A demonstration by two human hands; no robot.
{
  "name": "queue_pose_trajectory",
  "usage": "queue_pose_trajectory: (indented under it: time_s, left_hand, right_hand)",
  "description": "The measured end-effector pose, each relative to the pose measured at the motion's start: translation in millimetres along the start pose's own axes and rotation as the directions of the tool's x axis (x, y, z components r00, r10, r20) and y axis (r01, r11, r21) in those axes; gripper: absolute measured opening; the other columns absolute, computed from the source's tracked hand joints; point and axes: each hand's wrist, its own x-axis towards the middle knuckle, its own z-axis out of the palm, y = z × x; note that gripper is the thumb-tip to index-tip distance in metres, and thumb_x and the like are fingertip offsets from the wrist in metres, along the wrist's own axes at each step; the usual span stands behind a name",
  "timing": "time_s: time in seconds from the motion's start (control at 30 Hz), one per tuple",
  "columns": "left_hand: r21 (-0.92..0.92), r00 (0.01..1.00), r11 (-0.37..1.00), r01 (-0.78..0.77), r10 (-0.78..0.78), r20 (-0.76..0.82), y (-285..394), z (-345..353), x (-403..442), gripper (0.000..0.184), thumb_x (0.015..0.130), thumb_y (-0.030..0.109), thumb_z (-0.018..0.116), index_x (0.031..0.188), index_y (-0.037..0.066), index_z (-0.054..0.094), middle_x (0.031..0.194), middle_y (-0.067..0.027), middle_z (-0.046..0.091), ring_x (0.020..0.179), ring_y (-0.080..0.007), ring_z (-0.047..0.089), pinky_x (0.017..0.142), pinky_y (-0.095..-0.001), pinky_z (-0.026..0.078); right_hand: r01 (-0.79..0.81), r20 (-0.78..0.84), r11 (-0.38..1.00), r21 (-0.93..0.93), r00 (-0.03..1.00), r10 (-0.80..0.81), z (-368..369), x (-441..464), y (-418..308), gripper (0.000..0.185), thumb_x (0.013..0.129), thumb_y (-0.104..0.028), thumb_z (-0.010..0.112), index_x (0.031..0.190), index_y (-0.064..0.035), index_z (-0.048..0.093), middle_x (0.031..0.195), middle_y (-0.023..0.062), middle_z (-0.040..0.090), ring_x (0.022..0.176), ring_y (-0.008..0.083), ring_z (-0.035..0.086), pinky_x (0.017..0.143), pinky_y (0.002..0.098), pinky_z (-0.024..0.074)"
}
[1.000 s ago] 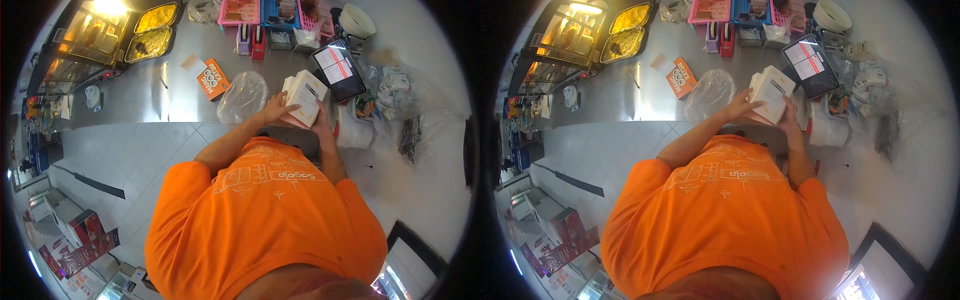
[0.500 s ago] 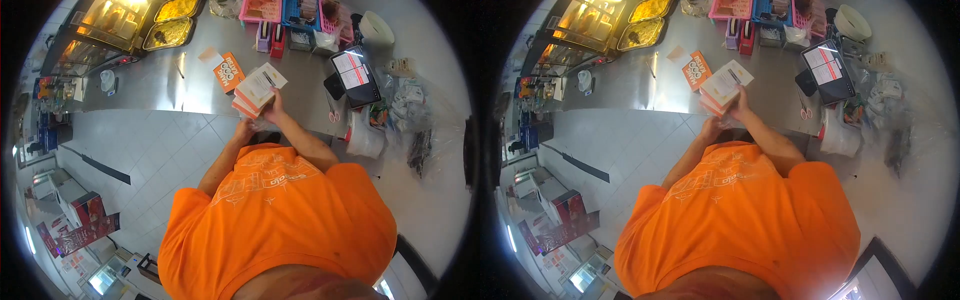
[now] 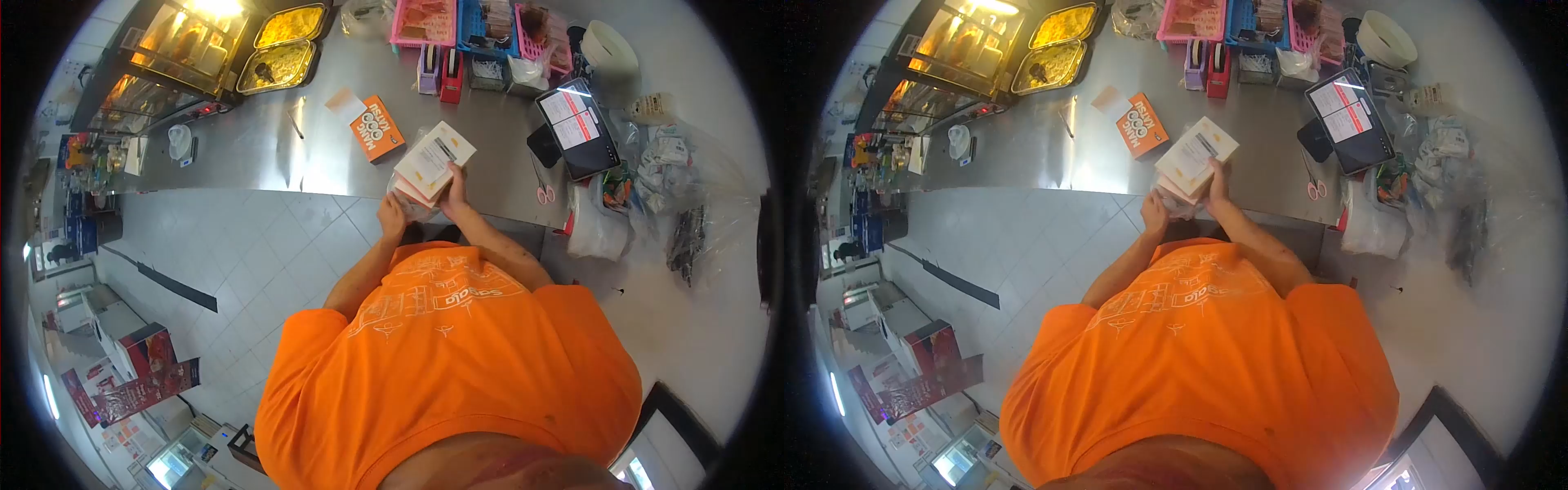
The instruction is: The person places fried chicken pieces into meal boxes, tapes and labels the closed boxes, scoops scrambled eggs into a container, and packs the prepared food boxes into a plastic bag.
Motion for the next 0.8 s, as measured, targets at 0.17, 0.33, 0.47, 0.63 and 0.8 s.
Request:
queue_pose_trajectory:
  time_s: [0.17, 0.33, 0.47, 0.63, 0.8]
  left_hand:
    - [-0.118, 0.997, 0.991, 0.067, -0.072, -0.037, 51.5, -36.8, 15.8, 0.039, 0.103, 0.029, 0.046, 0.094, -0.005, 0.062, 0.063, -0.0114, 0.058, 0.067, -0.0213, 0.064, 0.056, -0.0378, 0.048]
    - [-0.299, 0.961, 0.921, 0.248, -0.272, -0.041, 89.9, -76.8, 28.8, 0.037, 0.102, 0.031, 0.051, 0.096, -0.003, 0.064, 0.074, -0.0142, 0.064, 0.065, -0.022, 0.063, 0.047, -0.0351, 0.047]
    - [-0.097, 0.883, 0.892, 0.442, -0.414, 0.22, 95.8, -87.4, 41.6, 0.031, 0.095, 0.032, 0.065, 0.101, 0.001, 0.065, 0.092, -0.0091, 0.066, 0.079, -0.0159, 0.065, 0.053, -0.0297, 0.053]
    - [-0.385, 0.754, 0.723, 0.573, -0.282, 0.593, 49.7, -100.3, 62.1, 0.02, 0.094, 0.028, 0.066, 0.101, 0.01, 0.066, 0.09, -0.0037, 0.063, 0.085, -0.0158, 0.061, 0.076, -0.0328, 0.053]
    - [-0.327, 0.964, 0.944, 0.044, 0.046, 0.262, 59.5, -99.5, 69.8, 0.019, 0.096, 0.02, 0.065, 0.086, 0.005, 0.062, 0.074, -0.0027, 0.062, 0.068, -0.011, 0.058, 0.062, -0.0274, 0.047]
  right_hand:
    - [-0.005, -0.025, 0.975, -0.224, 1.0, -0.001, 29.4, -14.6, -7.9, 0.07, 0.084, -0.025, 0.071, 0.143, -0.0125, 0.035, 0.133, 0.0104, 0.05, 0.123, 0.0272, 0.051, 0.103, 0.0455, 0.043]
    - [0.093, 0.063, 0.642, -0.761, 0.996, -0.069, -27.1, 55.5, -14.5, 0.089, 0.08, -0.02, 0.077, 0.15, -0.0137, 0.021, 0.135, 0.0128, 0.05, 0.124, 0.0296, 0.05, 0.097, 0.0485, 0.047]
    - [-0.012, -0.024, 0.472, -0.881, 0.999, -0.021, 0.6, 30.0, -47.2, 0.095, 0.08, -0.011, 0.077, 0.153, -0.0147, 0.017, 0.132, 0.0155, 0.054, 0.114, 0.0359, 0.059, 0.093, 0.0557, 0.0484]
    - [-0.163, -0.011, 0.529, -0.833, 0.96, 0.278, 13.3, 37.3, -83.4, 0.099, 0.078, -0.004, 0.078, 0.154, -0.0188, 0.015, 0.129, 0.0177, 0.054, 0.106, 0.0363, 0.063, 0.09, 0.0576, 0.0516]
    - [-0.172, 0.062, 0.571, -0.803, 0.928, 0.367, 21.8, 27.9, -89.2, 0.096, 0.076, 0.003, 0.077, 0.151, -0.0176, 0.021, 0.13, 0.0182, 0.052, 0.118, 0.0362, 0.056, 0.091, 0.0563, 0.0522]
